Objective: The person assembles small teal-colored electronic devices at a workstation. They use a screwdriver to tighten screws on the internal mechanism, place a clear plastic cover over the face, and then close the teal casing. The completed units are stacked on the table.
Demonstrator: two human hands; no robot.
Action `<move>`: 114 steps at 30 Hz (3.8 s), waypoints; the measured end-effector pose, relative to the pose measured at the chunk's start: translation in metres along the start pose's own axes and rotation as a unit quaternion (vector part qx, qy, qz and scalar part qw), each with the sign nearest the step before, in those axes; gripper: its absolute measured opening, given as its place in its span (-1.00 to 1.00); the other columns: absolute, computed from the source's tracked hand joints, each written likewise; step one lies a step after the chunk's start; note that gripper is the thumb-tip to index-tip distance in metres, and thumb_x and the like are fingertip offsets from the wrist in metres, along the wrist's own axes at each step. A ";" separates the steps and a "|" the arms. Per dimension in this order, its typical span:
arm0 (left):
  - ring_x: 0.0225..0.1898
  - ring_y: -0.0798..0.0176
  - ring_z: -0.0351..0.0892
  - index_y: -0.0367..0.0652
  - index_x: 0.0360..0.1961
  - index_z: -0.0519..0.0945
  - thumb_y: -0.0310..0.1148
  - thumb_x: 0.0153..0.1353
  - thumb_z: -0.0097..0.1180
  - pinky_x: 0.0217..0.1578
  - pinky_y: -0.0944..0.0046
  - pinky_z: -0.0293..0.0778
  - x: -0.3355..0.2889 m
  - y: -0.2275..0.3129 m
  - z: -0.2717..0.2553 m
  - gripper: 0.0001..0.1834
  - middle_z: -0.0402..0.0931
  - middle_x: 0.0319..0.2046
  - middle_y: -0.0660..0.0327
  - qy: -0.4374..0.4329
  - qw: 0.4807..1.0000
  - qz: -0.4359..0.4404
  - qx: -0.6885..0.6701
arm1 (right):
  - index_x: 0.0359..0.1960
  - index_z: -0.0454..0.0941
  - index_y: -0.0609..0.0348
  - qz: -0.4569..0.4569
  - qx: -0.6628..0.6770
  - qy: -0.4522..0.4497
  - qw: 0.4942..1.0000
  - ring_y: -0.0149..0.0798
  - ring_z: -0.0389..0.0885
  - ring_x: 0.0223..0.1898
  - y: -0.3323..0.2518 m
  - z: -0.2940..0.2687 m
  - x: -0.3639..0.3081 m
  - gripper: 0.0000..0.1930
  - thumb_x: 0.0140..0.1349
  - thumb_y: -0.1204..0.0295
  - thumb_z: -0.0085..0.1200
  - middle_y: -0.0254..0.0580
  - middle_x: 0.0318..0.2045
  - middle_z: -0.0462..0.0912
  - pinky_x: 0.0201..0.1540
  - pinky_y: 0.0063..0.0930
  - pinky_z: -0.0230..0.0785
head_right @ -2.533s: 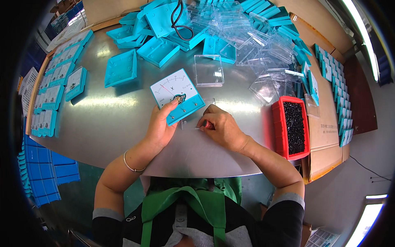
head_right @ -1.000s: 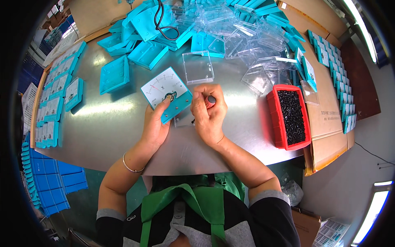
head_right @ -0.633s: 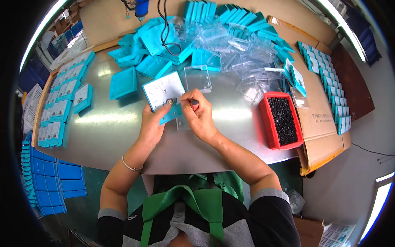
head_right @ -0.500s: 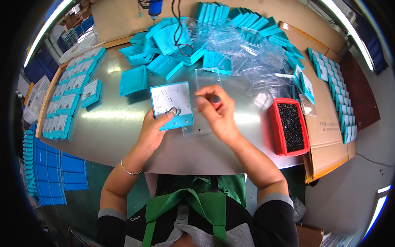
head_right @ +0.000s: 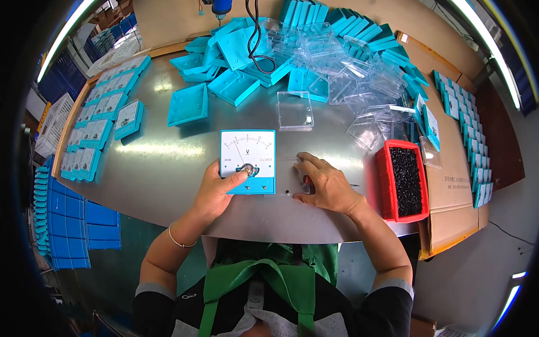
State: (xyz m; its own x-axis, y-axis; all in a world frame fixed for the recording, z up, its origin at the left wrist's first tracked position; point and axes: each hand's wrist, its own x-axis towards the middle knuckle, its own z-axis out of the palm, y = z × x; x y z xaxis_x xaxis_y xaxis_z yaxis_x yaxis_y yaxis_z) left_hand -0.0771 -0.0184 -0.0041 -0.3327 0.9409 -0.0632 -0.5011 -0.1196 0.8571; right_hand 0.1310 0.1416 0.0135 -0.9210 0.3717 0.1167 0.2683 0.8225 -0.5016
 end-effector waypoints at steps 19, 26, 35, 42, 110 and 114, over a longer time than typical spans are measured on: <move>-0.09 0.20 0.57 -0.36 0.03 0.38 -0.48 0.15 0.18 -0.05 0.17 0.52 -0.006 -0.016 0.003 -0.57 0.52 -0.10 0.06 0.001 0.995 -0.077 -0.061 | 0.04 0.53 0.16 0.000 0.164 0.079 0.983 -0.35 0.49 -0.38 -0.035 -0.007 0.028 -0.35 -0.19 0.31 0.44 -0.02 -0.02 0.40 -0.34 -0.49 0.45; -0.12 0.16 0.59 -0.35 0.09 0.33 -0.44 0.17 0.11 -0.15 0.16 0.59 -0.012 -0.011 -0.007 -0.53 0.51 -0.08 0.03 -0.069 0.983 -0.136 -0.102 | 0.01 0.57 0.11 0.010 0.166 0.044 0.985 -0.33 0.52 -0.37 -0.036 -0.006 0.031 -0.40 -0.17 0.28 0.44 -0.01 -0.02 0.40 -0.29 -0.45 0.48; -0.10 0.13 0.58 -0.35 0.12 0.28 -0.41 0.15 0.13 -0.12 0.15 0.59 -0.015 -0.009 -0.002 -0.47 0.48 -0.05 0.02 -0.058 0.978 -0.167 -0.109 | -0.01 0.59 0.11 0.001 0.183 0.037 0.982 -0.30 0.54 -0.40 -0.035 -0.003 0.029 -0.42 -0.16 0.29 0.44 0.00 0.01 0.40 -0.28 -0.44 0.49; -0.06 0.12 0.57 -0.35 0.15 0.25 -0.39 0.16 0.15 -0.09 0.15 0.58 -0.015 -0.007 0.001 -0.43 0.46 -0.02 0.01 -0.072 0.980 -0.165 -0.089 | -0.01 0.59 0.11 0.010 0.173 0.029 0.985 -0.27 0.57 -0.38 -0.036 -0.003 0.025 -0.42 -0.17 0.30 0.44 0.01 0.03 0.39 -0.25 -0.42 0.51; 0.02 0.16 0.50 -0.40 0.10 0.35 -0.31 0.20 0.16 0.05 0.14 0.43 -0.032 -0.012 0.023 -0.48 0.47 0.00 0.03 -0.091 0.973 -0.148 -0.151 | -0.39 0.62 0.16 0.237 0.718 0.095 0.647 -0.61 0.36 -0.73 -0.063 0.074 -0.027 -0.94 0.16 0.61 0.13 -0.41 -0.64 0.56 -0.74 -0.70 0.05; 0.01 0.17 0.51 -0.40 0.09 0.35 -0.31 0.20 0.16 0.04 0.14 0.43 -0.031 -0.014 0.019 -0.48 0.48 -0.01 0.03 -0.090 0.972 -0.152 -0.154 | -0.37 0.61 0.18 0.244 0.719 0.104 0.642 -0.61 0.36 -0.73 -0.066 0.075 -0.024 -0.94 0.16 0.61 0.13 -0.41 -0.63 0.57 -0.74 -0.71 0.06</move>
State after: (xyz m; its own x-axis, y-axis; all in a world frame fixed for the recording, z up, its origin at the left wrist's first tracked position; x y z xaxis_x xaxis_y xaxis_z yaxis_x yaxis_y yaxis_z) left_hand -0.0449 -0.0402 -0.0044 -0.0001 0.9844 -0.1759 -0.7788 0.1102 0.6175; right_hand 0.1142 0.0458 -0.0206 -0.7281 0.6071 -0.3183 -0.1661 -0.6068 -0.7773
